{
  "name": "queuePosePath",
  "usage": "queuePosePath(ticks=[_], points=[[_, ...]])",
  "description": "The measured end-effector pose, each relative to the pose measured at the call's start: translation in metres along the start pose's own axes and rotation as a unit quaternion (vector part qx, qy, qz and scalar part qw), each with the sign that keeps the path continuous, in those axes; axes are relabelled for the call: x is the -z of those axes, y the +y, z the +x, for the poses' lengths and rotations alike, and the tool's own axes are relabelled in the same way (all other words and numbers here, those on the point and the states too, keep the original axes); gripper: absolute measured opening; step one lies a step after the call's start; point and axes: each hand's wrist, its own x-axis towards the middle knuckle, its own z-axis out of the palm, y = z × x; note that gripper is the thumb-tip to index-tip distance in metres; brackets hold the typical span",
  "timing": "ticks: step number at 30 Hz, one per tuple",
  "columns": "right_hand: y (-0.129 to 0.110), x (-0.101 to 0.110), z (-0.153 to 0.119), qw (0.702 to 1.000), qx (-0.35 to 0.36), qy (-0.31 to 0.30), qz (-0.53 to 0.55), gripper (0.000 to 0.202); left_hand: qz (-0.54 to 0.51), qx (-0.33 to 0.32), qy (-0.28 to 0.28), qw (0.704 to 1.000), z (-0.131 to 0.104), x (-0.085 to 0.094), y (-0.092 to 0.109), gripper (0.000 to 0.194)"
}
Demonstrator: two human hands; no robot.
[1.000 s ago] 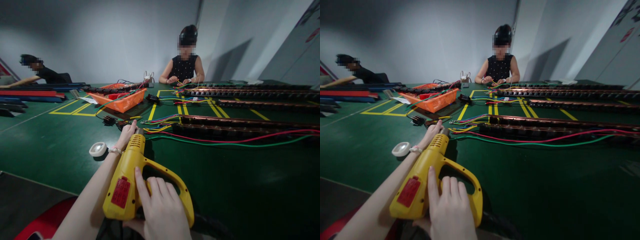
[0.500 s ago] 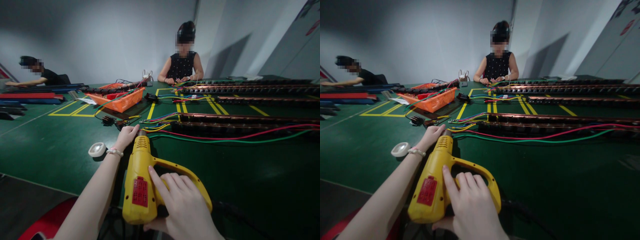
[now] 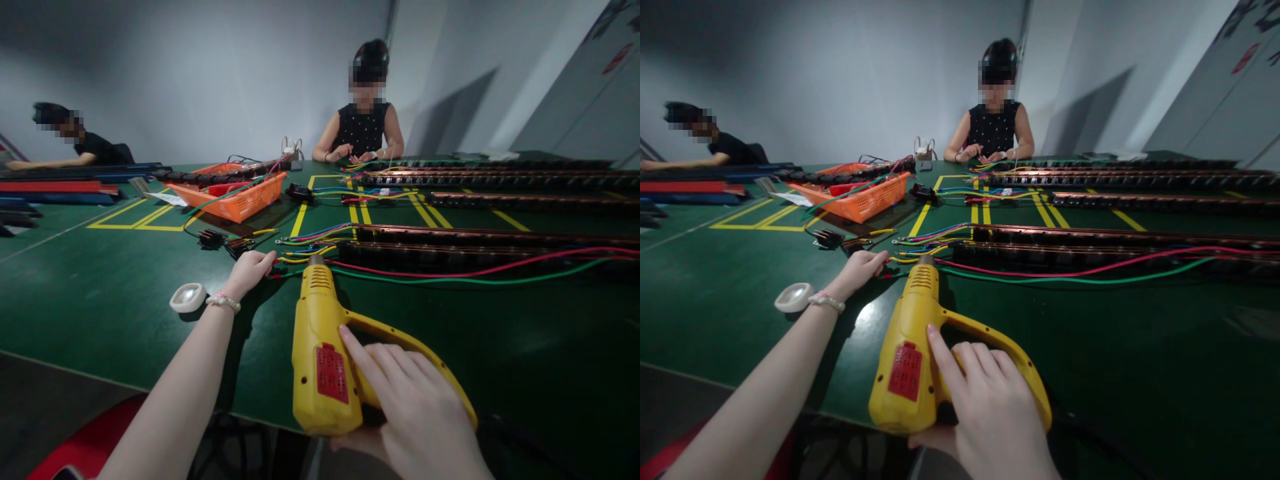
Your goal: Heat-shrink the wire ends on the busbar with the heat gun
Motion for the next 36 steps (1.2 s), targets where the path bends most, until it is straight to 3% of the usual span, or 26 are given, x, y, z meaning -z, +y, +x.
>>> queuePosePath(ticks=[11,16,21,31,36], points=[[0.007,0.001,0.001,0.998,-0.046,0.02,-0.049,0.09,-0.042,0.001,-0.07,0.997,-0.001,0.003,-0.001,0.055],[0.003,-0.004,-0.002,0.997,-0.054,0.022,-0.046,0.089,-0.011,0.008,-0.037,0.999,0.0,0.001,0.0,0.057],[-0.014,-0.01,0.0,0.997,-0.056,0.029,-0.041,0.093,0.011,0.013,-0.021,1.0,0.001,-0.001,-0.001,0.058],[-0.052,-0.024,0.013,0.999,0.005,0.026,-0.024,0.096,0.017,0.007,-0.006,1.0,-0.001,0.001,0.004,0.059],[-0.066,-0.031,0.023,0.999,-0.014,0.04,0.005,0.102,0.018,0.013,0.01,1.0,-0.004,0.002,0.008,0.057]])
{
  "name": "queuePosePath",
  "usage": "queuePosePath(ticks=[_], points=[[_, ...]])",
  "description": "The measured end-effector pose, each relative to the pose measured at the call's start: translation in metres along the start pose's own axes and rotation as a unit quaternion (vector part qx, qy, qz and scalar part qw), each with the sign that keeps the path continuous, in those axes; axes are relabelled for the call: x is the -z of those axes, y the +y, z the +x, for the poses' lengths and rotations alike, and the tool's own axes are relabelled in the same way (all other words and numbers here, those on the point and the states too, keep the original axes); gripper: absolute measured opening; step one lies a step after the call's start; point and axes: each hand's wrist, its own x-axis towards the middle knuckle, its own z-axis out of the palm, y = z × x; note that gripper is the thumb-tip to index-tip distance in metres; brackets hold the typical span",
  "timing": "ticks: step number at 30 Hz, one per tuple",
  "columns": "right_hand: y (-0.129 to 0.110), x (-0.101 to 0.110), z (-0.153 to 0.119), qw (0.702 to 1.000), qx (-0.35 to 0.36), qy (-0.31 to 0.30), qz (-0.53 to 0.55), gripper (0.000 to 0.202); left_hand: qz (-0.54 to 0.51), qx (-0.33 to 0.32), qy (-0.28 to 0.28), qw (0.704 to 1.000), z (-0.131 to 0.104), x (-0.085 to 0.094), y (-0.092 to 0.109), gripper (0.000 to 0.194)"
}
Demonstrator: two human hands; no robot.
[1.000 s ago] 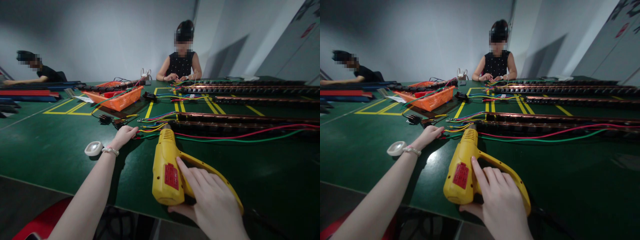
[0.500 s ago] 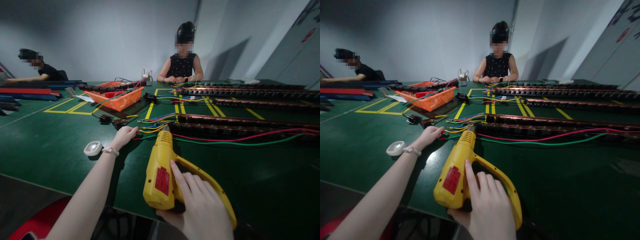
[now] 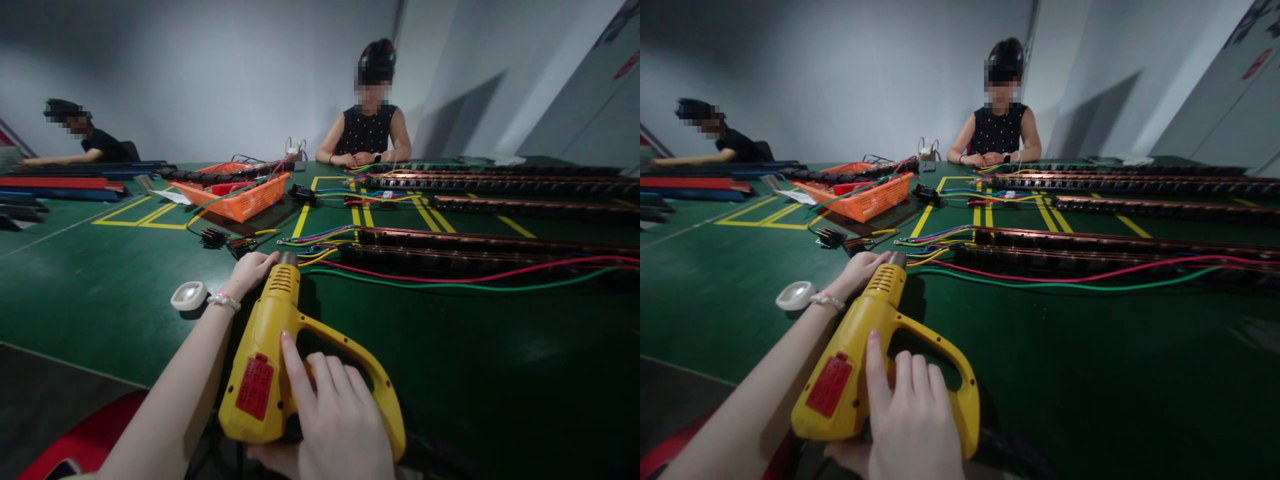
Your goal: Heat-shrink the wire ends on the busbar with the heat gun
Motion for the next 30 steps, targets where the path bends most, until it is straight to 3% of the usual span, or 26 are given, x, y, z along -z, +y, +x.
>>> queuePosePath(ticks=[9,14,19,24,30], points=[[-0.002,0.0,-0.001,1.0,-0.01,0.002,0.021,0.106,-0.012,0.007,0.018,1.0,0.004,-0.001,-0.004,0.054],[-0.002,0.0,-0.003,0.999,0.003,0.037,0.031,0.111,-0.043,0.008,0.025,0.999,0.009,-0.003,-0.01,0.055],[0.0,0.003,0.0,0.998,-0.012,0.012,0.055,0.11,-0.052,0.013,0.015,0.998,0.008,-0.005,-0.013,0.054],[0.012,0.009,0.001,0.995,-0.03,-0.046,0.084,0.107,-0.073,0.001,0.009,0.997,0.007,-0.006,-0.015,0.053],[0.037,0.02,-0.007,0.994,-0.035,-0.046,0.087,0.102,-0.084,-0.002,0.003,0.996,0.005,-0.006,-0.015,0.052]])
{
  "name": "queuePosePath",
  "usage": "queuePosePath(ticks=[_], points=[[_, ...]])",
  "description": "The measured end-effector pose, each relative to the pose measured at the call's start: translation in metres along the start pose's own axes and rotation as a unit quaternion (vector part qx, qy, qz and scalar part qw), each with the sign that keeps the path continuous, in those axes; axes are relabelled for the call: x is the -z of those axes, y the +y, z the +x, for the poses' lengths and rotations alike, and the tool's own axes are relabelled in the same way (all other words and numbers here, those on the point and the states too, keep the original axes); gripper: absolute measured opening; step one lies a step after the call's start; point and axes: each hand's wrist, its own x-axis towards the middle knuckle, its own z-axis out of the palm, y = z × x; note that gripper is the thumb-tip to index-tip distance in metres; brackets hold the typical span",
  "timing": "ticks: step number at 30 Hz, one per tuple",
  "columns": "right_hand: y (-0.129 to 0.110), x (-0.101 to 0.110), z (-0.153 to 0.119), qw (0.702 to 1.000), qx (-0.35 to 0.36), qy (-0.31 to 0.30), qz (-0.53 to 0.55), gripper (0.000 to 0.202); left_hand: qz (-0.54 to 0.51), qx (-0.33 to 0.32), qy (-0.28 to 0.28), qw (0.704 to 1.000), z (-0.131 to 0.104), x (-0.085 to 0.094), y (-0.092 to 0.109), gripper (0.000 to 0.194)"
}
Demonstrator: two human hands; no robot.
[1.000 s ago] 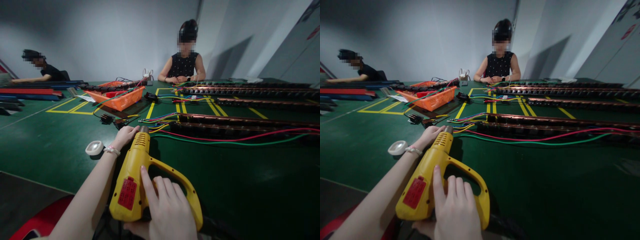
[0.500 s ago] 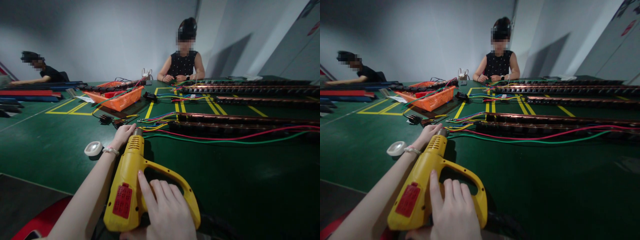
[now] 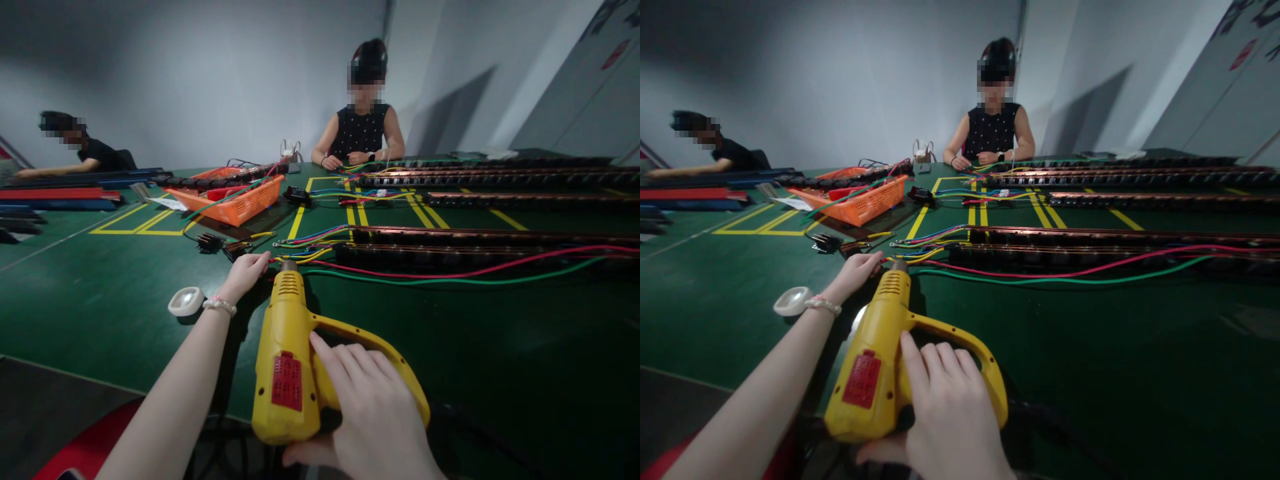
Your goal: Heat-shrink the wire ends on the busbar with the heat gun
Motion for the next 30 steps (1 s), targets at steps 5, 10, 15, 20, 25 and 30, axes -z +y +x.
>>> queuePosePath(ticks=[5,10,15,20,25,30], points=[[0.015,0.011,-0.005,0.999,-0.026,0.04,0.0,0.078,0.001,0.013,-0.001,1.0,0.0,0.001,0.002,0.053],[0.03,0.019,-0.006,0.997,-0.054,0.032,-0.034,0.076,0.009,0.015,-0.001,1.0,0.001,0.0,0.001,0.055],[0.035,0.025,-0.006,0.992,-0.117,0.013,-0.05,0.077,0.026,0.004,0.001,1.0,0.0,0.001,0.004,0.056],[0.03,0.023,-0.005,0.989,-0.133,0.004,-0.06,0.075,0.006,0.02,0.008,1.0,0.001,0.001,0.004,0.061],[0.023,0.012,-0.011,0.99,-0.107,0.044,-0.079,0.08,0.011,0.024,0.013,1.0,0.001,0.001,0.005,0.063],[0.005,0.0,-0.015,0.989,-0.082,0.07,-0.106,0.084,0.024,0.029,0.018,0.999,0.003,0.0,0.004,0.064]])
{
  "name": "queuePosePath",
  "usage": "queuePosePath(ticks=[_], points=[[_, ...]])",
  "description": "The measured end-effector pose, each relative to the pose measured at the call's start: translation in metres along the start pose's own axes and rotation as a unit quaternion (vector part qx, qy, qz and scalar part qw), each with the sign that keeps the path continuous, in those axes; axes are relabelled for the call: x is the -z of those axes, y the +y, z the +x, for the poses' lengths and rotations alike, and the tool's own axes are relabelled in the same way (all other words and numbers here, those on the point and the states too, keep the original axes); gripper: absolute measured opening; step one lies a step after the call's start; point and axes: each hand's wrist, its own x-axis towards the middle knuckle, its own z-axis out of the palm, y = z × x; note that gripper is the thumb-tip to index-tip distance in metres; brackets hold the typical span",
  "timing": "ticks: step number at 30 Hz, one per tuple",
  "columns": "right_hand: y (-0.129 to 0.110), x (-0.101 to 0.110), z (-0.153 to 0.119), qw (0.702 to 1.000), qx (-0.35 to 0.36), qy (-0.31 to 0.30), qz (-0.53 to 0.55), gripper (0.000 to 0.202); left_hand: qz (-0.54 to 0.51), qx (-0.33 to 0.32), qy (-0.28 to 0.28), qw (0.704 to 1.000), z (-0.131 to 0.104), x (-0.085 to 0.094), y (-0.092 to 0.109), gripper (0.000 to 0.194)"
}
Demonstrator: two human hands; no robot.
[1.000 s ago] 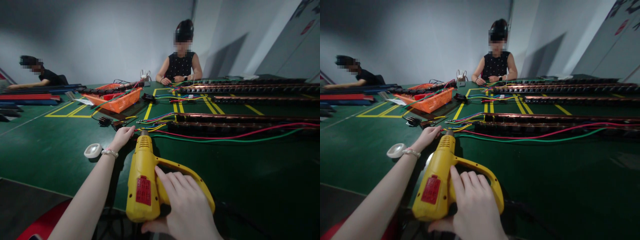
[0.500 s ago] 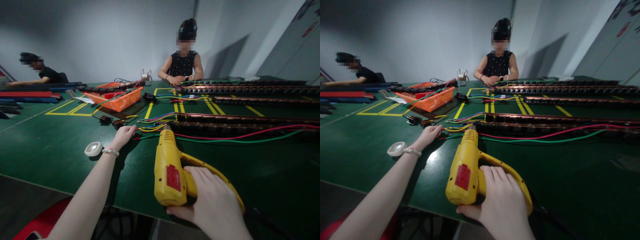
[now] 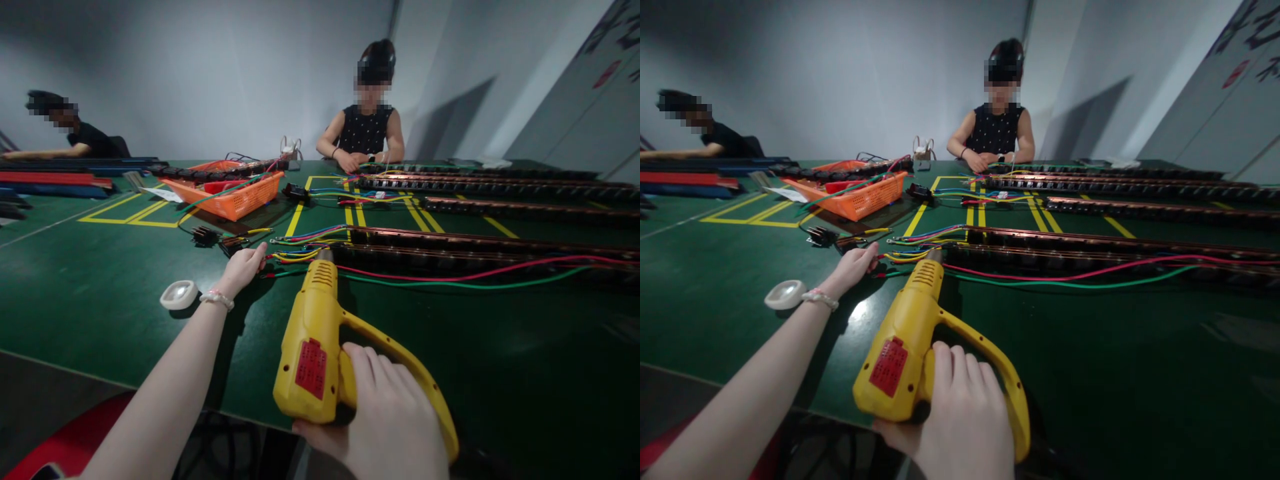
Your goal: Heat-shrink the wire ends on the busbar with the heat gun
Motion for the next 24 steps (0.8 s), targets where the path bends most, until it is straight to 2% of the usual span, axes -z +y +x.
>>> queuePosePath(ticks=[3,10,15,18,24], points=[[-0.014,-0.004,0.0,1.0,-0.008,0.017,-0.002,0.089,-0.019,-0.005,0.001,1.0,0.002,-0.002,-0.003,0.065],[-0.045,-0.013,0.007,0.999,0.031,-0.008,0.018,0.095,0.008,-0.002,-0.004,1.0,0.0,-0.002,-0.002,0.058],[-0.062,-0.015,0.015,0.994,0.019,-0.069,0.086,0.091,0.002,-0.017,-0.023,1.0,0.0,-0.001,-0.002,0.057],[-0.066,-0.014,0.019,0.988,0.001,-0.103,0.113,0.087,-0.022,-0.021,-0.026,0.999,-0.001,0.0,-0.001,0.056],[-0.055,-0.011,0.021,0.985,0.007,-0.101,0.137,0.081,-0.032,-0.017,-0.012,0.999,-0.004,0.002,0.002,0.054]])
